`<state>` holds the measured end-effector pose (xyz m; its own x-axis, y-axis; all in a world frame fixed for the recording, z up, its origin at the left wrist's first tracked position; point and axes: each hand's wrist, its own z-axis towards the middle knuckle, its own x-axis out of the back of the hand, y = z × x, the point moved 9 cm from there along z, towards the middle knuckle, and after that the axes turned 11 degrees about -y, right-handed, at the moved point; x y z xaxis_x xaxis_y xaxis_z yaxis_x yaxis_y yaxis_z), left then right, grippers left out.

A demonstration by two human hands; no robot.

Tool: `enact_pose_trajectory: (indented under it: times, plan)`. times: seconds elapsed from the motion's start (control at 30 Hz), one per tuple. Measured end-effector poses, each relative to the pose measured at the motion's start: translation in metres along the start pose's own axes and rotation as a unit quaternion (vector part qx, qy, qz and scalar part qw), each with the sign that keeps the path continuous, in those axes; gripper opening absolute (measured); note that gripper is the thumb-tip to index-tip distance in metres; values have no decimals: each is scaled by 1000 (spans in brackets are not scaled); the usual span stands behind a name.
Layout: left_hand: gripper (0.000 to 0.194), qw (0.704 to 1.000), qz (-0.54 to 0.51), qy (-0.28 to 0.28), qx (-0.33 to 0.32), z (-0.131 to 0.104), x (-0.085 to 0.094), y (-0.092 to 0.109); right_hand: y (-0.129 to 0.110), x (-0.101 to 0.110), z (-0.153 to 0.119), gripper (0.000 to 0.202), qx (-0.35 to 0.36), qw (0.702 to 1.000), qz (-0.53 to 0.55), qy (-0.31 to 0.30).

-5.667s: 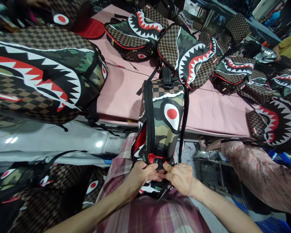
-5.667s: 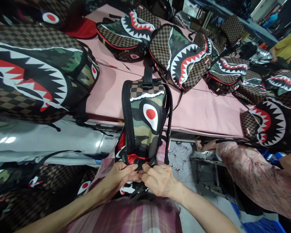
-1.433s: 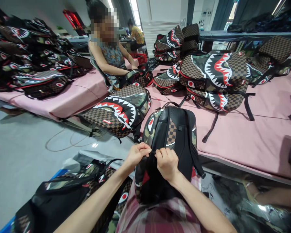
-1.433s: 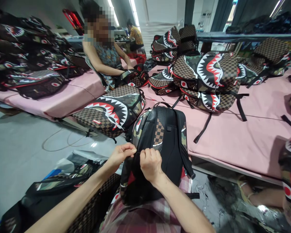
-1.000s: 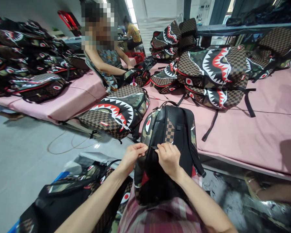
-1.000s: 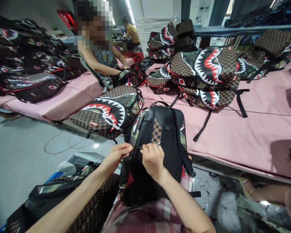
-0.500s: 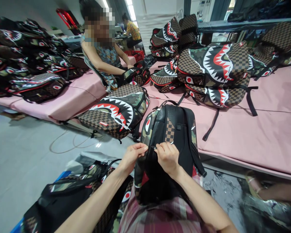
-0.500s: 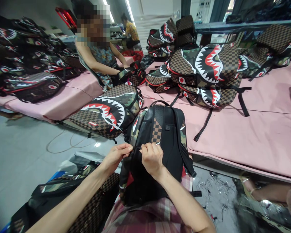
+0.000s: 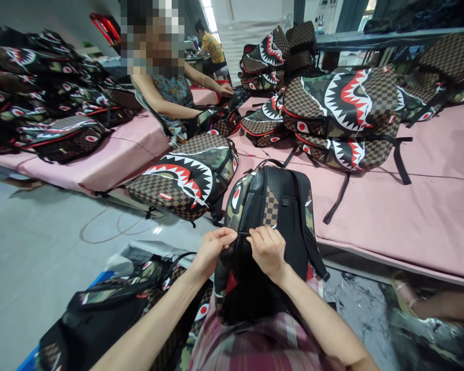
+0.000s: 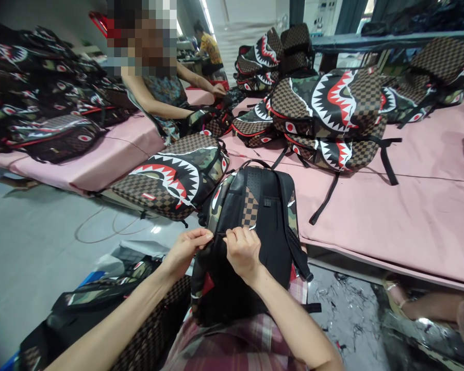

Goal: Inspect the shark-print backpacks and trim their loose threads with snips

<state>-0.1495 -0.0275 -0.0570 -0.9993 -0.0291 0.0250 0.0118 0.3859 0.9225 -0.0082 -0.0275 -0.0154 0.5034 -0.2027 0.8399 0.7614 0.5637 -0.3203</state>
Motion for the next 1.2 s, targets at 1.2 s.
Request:
enact_pose_trajectory:
  times: [1.2]
  plan:
    - [21,599,729,41,-330,-5,-58,30,63,-3,-29,14,-147,977,156,-10]
